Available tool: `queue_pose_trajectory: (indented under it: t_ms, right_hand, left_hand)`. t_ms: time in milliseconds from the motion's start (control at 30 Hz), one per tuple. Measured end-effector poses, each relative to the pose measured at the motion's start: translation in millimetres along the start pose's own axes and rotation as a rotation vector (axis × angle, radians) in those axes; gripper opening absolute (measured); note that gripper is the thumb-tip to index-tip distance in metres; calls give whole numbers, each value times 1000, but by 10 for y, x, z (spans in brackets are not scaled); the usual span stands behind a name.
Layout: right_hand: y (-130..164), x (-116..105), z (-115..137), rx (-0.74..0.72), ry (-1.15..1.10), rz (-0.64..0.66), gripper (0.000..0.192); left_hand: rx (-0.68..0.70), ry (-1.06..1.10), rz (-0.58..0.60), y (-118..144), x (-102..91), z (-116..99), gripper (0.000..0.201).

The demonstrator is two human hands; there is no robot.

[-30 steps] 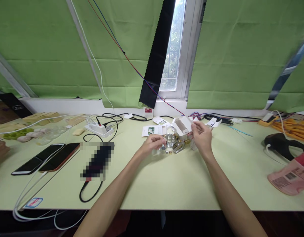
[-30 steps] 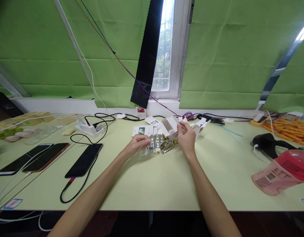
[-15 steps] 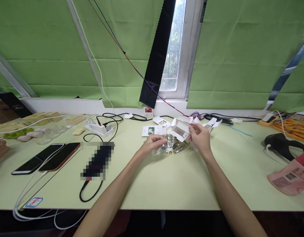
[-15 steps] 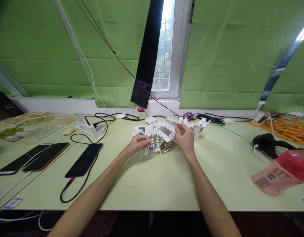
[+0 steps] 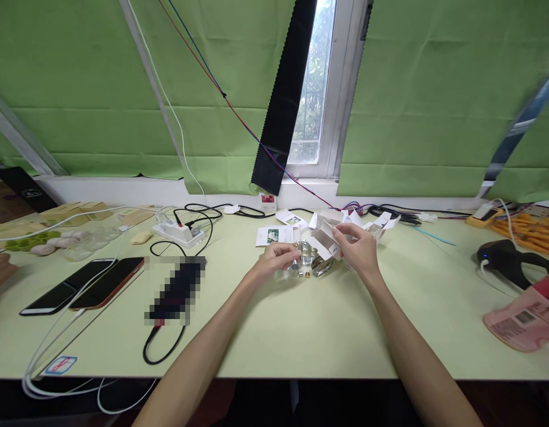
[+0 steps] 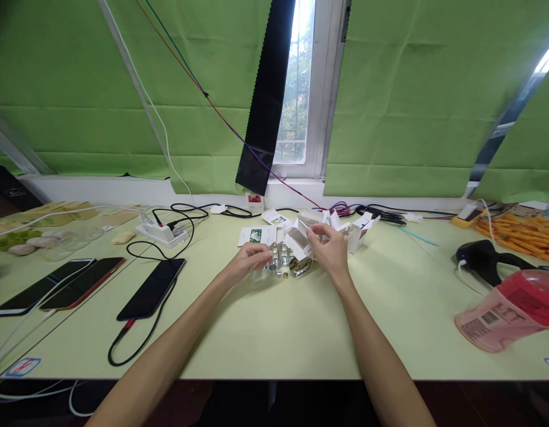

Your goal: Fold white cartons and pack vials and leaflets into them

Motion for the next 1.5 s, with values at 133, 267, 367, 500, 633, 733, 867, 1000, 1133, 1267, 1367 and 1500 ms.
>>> queue_pose_trajectory:
  t_ms: [133, 267, 367, 500, 633, 733, 867, 1000, 1133, 1267, 1367, 1500]
  right_hand:
    - [3, 7, 30, -18, 9, 3, 42]
    - [9, 21, 33, -15, -25, 11, 47]
    - [13, 34, 26, -14, -30, 28, 46]
    - [14, 38, 24, -44, -7, 38, 37]
    - [16, 51, 34, -42, 16, 59, 32]
    - [19, 61, 50, -37, 31, 72, 30]
    - [22, 69, 49, -44, 34, 75, 30]
    - [16, 52, 35, -54, 30, 35, 28]
    - [12, 2, 43, -60, 30, -42, 27]
    - [15, -32, 63, -76, 5, -84, 25]
    - [17, -31, 70, -85, -3, -90, 24]
    - [19, -22, 66, -76, -3, -88, 24]
  left_hand:
    - [4, -17, -7, 1, -7, 0, 41]
    - [6, -4, -2, 0, 1, 5, 41]
    - [9, 5, 11, -4, 9, 21, 40]
    - [18, -2, 21, -9, 14, 32, 40]
    - [23, -27, 22, -6, 15, 23, 41]
    - [21, -38, 21, -5, 14, 28, 41]
    - [12, -38, 25, -7, 17, 43, 40]
    - [15, -39, 7, -8, 13, 25, 41]
    - [23, -16, -47, -10, -28, 20, 39]
    - [51, -13, -152, -6, -121, 25, 37]
    - [70, -77, -242, 11, -172, -6, 39]
    - [119, -304, -307, 40, -128, -84, 42]
Point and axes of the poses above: each hand's wrist, its own y-axis away from the middle knuckle, its own x-axis out of the palm, z = x × y, the point moved 6 cm from there along -y, towards the middle knuckle, and after that the axes turned 9 degrees about -y, right-handed, at the moved point
